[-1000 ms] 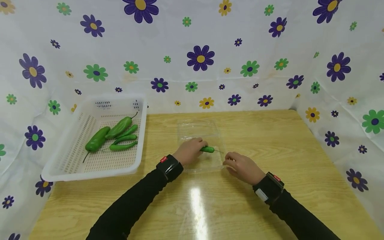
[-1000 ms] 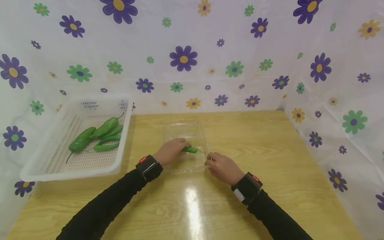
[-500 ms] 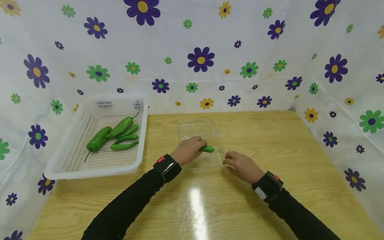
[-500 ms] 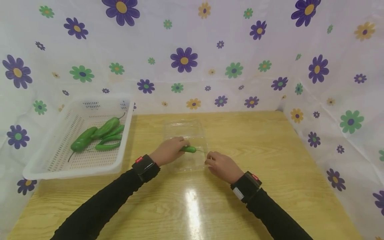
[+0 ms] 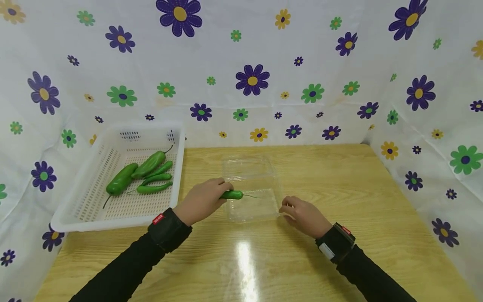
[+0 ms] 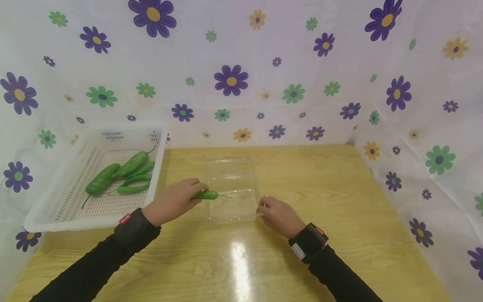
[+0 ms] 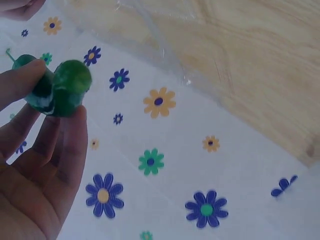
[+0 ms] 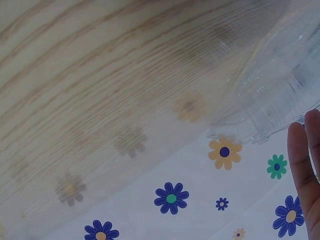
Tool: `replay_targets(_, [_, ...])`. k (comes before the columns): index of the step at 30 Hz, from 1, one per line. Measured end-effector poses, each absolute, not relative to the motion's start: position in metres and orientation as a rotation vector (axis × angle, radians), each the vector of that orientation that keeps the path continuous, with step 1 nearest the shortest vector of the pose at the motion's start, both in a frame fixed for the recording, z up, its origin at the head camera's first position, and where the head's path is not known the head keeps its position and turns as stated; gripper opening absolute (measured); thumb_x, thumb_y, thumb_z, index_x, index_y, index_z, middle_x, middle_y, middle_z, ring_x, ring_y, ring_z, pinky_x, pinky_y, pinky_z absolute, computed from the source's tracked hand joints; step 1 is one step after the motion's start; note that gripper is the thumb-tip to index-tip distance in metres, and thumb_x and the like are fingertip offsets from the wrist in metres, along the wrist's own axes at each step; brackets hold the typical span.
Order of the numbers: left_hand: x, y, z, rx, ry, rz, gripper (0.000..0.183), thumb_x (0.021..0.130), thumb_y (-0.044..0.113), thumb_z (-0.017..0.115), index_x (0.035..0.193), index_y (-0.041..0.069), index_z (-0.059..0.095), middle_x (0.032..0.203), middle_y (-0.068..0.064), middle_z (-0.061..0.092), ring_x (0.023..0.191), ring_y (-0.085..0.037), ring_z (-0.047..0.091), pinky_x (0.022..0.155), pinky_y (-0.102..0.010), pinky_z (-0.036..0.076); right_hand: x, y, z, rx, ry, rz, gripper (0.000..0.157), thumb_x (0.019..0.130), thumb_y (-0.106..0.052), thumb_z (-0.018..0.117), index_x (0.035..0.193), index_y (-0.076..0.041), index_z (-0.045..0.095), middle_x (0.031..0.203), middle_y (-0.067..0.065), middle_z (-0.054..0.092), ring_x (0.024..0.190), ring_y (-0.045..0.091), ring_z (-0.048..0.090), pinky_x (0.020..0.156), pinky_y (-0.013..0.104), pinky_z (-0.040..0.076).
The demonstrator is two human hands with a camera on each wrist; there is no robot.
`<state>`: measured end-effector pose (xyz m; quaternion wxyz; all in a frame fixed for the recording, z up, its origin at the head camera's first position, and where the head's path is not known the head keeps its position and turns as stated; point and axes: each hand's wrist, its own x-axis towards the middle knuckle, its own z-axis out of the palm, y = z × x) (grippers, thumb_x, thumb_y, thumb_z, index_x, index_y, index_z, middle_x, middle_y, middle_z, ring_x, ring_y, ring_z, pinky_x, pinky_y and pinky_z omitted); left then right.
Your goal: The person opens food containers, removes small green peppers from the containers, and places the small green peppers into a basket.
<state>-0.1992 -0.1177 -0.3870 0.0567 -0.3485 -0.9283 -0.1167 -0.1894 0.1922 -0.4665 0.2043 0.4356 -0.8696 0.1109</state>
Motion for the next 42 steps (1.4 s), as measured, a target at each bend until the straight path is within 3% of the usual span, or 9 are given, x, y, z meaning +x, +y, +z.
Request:
replay_targets(8, [-0.183,-0.181,-0.365,-0.915,-2.821,-0.364,0.03,0.081,0.01,0.072,0.109,0.009,0.062,0.096,-0.007,0.063,0.079,-0.018,0.062,0.066,-0.032,0.051,-0.187,0.192,-0.465,1.221,-2.439,0.317,0.025,0.07,-0.005,0.08,0.089,-0.011,0.067,0.091,0.003,0.057,0.078,0.011,0.057,0.063,0.022,0.05])
replay_targets(19, [-0.192,-0.258,-0.357,-0.744,-2.887,-0.32,0.033,0.081,0.01,0.072,0.112,0.005,0.062,0.099,-0.012,0.065,0.085,-0.025,0.063,0.067,-0.039,0.052,-0.191,0.194,-0.466,1.23,-2.435,0.311,0.025,0.069,-0.004,0.081,0.089,-0.01,0.067,0.09,0.004,0.056,0.077,0.011,0.056,0.063,0.021,0.05])
replay_targets(30, [-0.219,-0.307,-0.373,-0.731,-3.057,-0.226,0.032,0.08,0.01,0.072,0.11,0.002,0.062,0.095,-0.011,0.065,0.082,-0.023,0.062,0.069,-0.042,0.052,-0.189,0.194,-0.464,1.224,-2.458,0.293,0.025,0.068,-0.005,0.081,0.089,-0.01,0.067,0.091,0.003,0.056,0.077,0.011,0.056,0.064,0.02,0.05])
replay_targets(42, [-0.242,-0.341,-0.407,-0.867,-3.214,-0.15,0.026,0.075,0.006,0.075,0.098,0.009,0.062,0.089,-0.006,0.064,0.082,-0.024,0.062,0.067,-0.037,0.051,-0.189,0.195,-0.466,1.239,-2.444,0.318,0.026,0.068,-0.004,0.082,0.088,-0.01,0.067,0.09,0.004,0.056,0.077,0.011,0.055,0.063,0.02,0.05])
